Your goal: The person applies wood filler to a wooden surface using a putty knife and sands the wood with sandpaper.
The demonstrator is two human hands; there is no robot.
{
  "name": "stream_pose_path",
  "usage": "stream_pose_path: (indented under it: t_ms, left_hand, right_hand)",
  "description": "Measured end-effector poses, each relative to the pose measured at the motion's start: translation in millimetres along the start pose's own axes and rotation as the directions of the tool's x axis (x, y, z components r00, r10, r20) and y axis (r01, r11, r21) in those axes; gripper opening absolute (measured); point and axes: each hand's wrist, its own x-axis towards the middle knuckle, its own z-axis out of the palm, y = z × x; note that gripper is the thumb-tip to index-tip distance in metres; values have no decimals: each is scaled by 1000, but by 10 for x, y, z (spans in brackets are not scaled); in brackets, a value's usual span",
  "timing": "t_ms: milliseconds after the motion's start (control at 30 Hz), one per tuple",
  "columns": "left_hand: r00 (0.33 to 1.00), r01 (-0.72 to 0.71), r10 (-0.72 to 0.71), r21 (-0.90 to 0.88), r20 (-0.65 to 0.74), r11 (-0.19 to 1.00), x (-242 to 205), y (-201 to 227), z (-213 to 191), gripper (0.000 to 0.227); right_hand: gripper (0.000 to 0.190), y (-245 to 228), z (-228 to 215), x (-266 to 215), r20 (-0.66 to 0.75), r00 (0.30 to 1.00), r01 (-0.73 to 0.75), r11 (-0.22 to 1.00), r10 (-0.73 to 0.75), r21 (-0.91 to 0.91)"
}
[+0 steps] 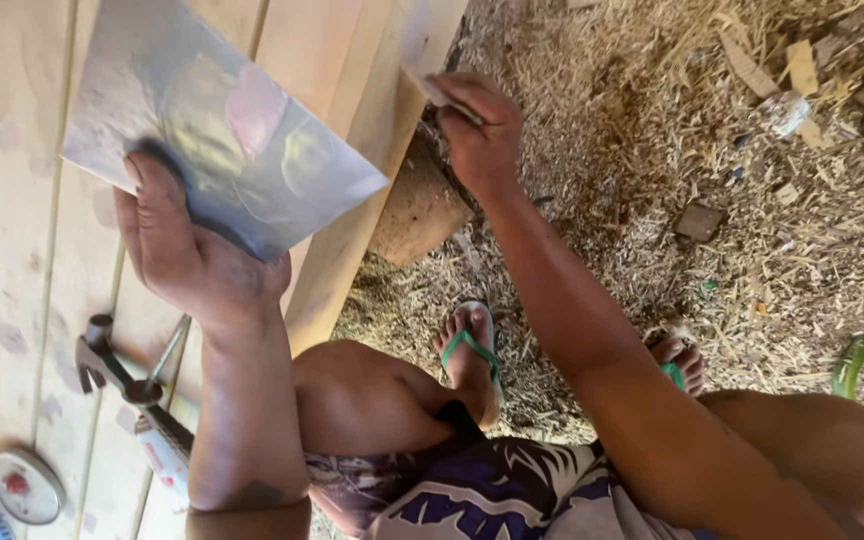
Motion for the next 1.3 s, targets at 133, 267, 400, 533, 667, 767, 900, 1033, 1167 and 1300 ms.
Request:
stream_pose_path:
  t_ms: [133, 267, 400, 533, 667, 767, 900, 1033, 1167, 1300]
  left_hand:
    - [998, 63, -63, -49, -5, 997, 27, -4, -25, 36]
    - [998, 59, -59, -48, 4, 997, 65, -25, -22, 35]
    - [997, 76, -76, -30, -13, 997, 87, -81, -1, 38]
    - [995, 94, -95, -51, -30, 994, 143, -210, 32, 36]
    - [1000, 9, -10, 65, 6, 998, 133, -458, 120, 35]
    - [983, -178, 153, 320, 102, 931, 111, -612, 205, 32]
    - [966, -257, 241, 421, 93, 870, 144, -696, 382, 36]
    - [941, -338, 326, 326, 94, 883, 195, -743, 477, 34]
    - [935, -351, 347, 329, 72, 877, 177, -693, 538, 32]
    - [933, -359, 327, 395, 148, 846, 229, -655, 640, 34]
  right_hand:
    - [42, 219, 114, 190, -265, 947, 166, 983, -182, -79]
    - [48, 242, 596, 20, -259, 933, 229, 967, -251, -111]
    - [55, 155, 436, -339, -108, 991, 97, 989, -84, 116]
    - [39, 57, -212, -76, 3, 999, 38, 979, -40, 198]
    - [49, -587, -447, 243, -43, 916, 333, 696, -399, 636]
    - [50, -1245, -371, 155, 3, 914, 272, 618, -406, 737]
    - [52, -1680, -285, 189, 201, 830, 343, 760, -520, 553]
    - [48, -1655, -336, 235, 350, 826, 448, 891, -443, 70]
    - [45, -1642, -547, 309, 412, 779, 607, 735, -472, -304]
    - [33, -1833, -708, 471, 352, 710, 696, 531, -610, -483]
